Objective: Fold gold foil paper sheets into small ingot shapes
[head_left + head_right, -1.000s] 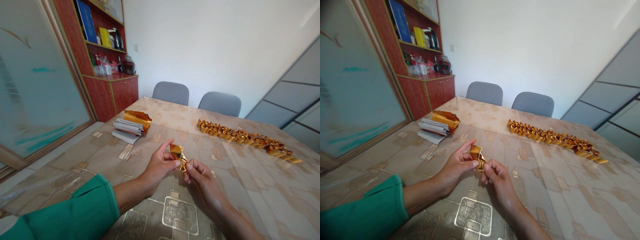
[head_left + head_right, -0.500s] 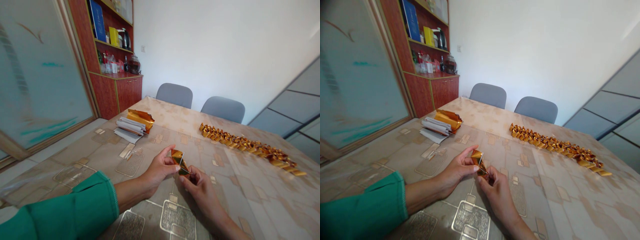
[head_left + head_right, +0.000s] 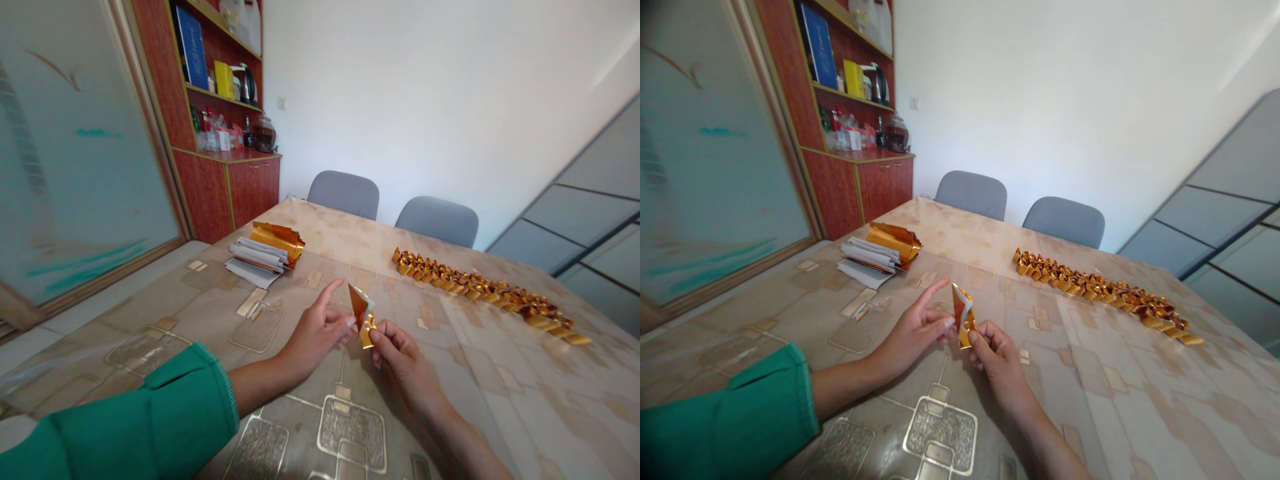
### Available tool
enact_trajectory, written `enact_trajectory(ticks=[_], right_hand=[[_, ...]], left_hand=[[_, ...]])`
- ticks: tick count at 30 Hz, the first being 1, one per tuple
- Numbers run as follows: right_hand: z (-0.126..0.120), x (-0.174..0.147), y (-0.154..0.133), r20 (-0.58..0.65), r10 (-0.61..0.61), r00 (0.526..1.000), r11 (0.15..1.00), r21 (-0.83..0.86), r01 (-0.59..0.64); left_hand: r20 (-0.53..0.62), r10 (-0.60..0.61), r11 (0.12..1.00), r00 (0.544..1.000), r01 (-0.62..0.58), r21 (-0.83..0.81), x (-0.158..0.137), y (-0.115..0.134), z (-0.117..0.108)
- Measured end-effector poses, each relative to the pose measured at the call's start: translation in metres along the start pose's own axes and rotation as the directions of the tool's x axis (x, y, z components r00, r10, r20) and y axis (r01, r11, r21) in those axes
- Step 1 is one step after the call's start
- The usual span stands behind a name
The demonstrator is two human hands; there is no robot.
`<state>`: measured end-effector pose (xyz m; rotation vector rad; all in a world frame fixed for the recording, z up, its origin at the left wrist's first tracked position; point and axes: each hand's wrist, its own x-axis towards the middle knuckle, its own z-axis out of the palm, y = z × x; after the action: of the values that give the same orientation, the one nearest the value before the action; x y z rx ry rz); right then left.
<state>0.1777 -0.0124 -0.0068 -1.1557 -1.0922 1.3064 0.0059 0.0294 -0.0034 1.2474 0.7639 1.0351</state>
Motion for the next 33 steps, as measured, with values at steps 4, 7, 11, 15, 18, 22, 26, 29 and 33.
enact_trajectory(ticks=[4, 7, 11, 15, 18, 22, 26, 29, 33], right_hand=[[0.001, -0.002, -0.006, -0.007, 0.041, 0.999, 0.996, 0.084, -0.040], [0.004, -0.004, -0.008, 0.003, 0.064, 0.998, 0.989, 0.130, -0.064], [0.007, -0.006, -0.006, 0.014, 0.094, 0.995, 0.979, 0.180, -0.095], [0.007, -0.006, -0.006, 0.027, 0.114, 0.993, 0.971, 0.208, -0.117], [0.005, -0.006, -0.005, 0.040, 0.118, 0.992, 0.969, 0.215, -0.124], [0.002, -0.005, -0.005, 0.068, 0.127, 0.990, 0.967, 0.213, -0.138], [-0.001, -0.003, -0.006, 0.065, 0.133, 0.989, 0.971, 0.191, -0.143], [-0.001, -0.002, -0.004, 0.036, 0.119, 0.992, 0.976, 0.181, -0.124], [0.000, -0.002, 0.000, 0.015, 0.104, 0.994, 0.983, 0.150, -0.105]], left_hand=[[-0.090, 0.369, 0.873, 0.925, -0.311, 0.376, 0.003, 0.004, -0.009], [0.143, 0.634, 0.523, 0.760, -0.557, 0.645, 0.003, 0.009, -0.013], [0.420, 0.587, 0.335, 0.692, -0.680, 0.652, 0.003, 0.014, -0.015], [0.501, 0.483, 0.343, 0.718, -0.682, 0.646, 0.003, 0.015, -0.015], [0.528, 0.435, 0.286, 0.729, -0.668, 0.687, 0.003, 0.016, -0.014], [0.547, 0.425, 0.127, 0.722, -0.645, 0.753, 0.002, 0.016, -0.013], [0.623, 0.454, -0.070, 0.637, -0.672, 0.738, 0.003, 0.016, -0.015], [0.646, 0.495, -0.120, 0.581, -0.691, 0.713, 0.003, 0.015, -0.015], [0.633, 0.503, -0.057, 0.589, -0.708, 0.704, 0.003, 0.011, -0.013]])
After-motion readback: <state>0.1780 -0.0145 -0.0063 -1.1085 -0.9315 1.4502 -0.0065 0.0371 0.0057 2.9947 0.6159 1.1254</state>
